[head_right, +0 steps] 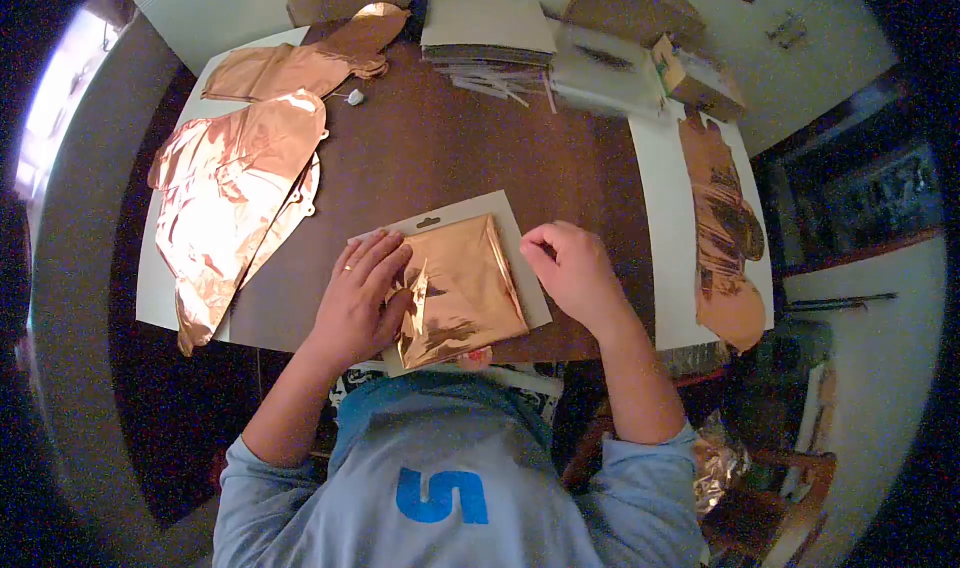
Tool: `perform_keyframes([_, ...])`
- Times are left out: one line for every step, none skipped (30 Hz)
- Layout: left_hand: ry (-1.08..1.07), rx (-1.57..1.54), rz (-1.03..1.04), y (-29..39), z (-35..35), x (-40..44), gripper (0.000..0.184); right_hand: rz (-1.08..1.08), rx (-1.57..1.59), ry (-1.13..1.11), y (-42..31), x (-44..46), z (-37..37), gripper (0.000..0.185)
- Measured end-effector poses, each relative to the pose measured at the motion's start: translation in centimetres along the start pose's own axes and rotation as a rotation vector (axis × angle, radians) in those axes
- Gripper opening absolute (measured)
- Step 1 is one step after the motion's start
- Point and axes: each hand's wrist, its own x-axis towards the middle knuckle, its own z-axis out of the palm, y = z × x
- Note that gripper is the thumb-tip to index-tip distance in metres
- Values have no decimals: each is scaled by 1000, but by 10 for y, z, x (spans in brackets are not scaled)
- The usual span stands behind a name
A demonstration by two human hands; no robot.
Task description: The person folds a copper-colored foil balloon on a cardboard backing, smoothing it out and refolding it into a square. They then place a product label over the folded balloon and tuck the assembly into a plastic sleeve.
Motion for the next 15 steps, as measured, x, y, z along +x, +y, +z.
perform_keyframes([2, -2, 1, 0, 0, 0, 50, 12, 11, -16, -2, -4, -1, 13])
perform_keyframes([3, -3, 0, -1, -1, -1, 50, 24, 24, -34, -5, -8, -1, 13])
perform_keyframes([1, -9, -3, 0, -2, -1, 48, 72, 25, -108, -13, -13, -4, 14])
perform_keyframes([1, -14, -6, 0, -3, -1, 47, 118, 25, -182, -26, -18, -11, 16])
perform_keyframes([1, -20, -8, -1, -4, 0, 46, 164, 24, -255, -32, -24, -14, 18])
perform_keyframes([7, -37, -11, -2, -3, 0, 46, -20, -43, -220, -33, -31, -12, 23])
perform_keyframes([13, -53, -13, -5, -1, 0, 45, -205, -111, -184, -33, -39, -10, 28])
perform_keyframes([20, -70, -17, -7, 0, 0, 45, -390, -177, -146, -33, -47, -7, 33])
perform_keyframes([25, -108, -25, -6, -2, 1, 46, -415, -218, -168, -33, -54, -4, 38])
perform_keyframes([31, -145, -32, -6, -5, 3, 46, -440, -260, -188, -33, -60, 1, 43])
perform_keyframes([37, -183, -40, -6, -7, 4, 47, -466, -303, -209, -33, -66, 5, 47])
perform_keyframes([37, -216, -50, -7, -8, 5, 49, -498, -343, -193, -29, -69, 12, 45])
perform_keyframes([36, -251, -60, -8, -8, 5, 50, -509, -365, -169, -25, -72, 17, 43])
perform_keyframes([35, -286, -71, -9, -8, 6, 51, -520, -387, -146, -20, -75, 22, 41])
perform_keyframes([45, -287, -58, -10, -8, 6, 52, -531, -409, -120, -18, -76, 24, 38])
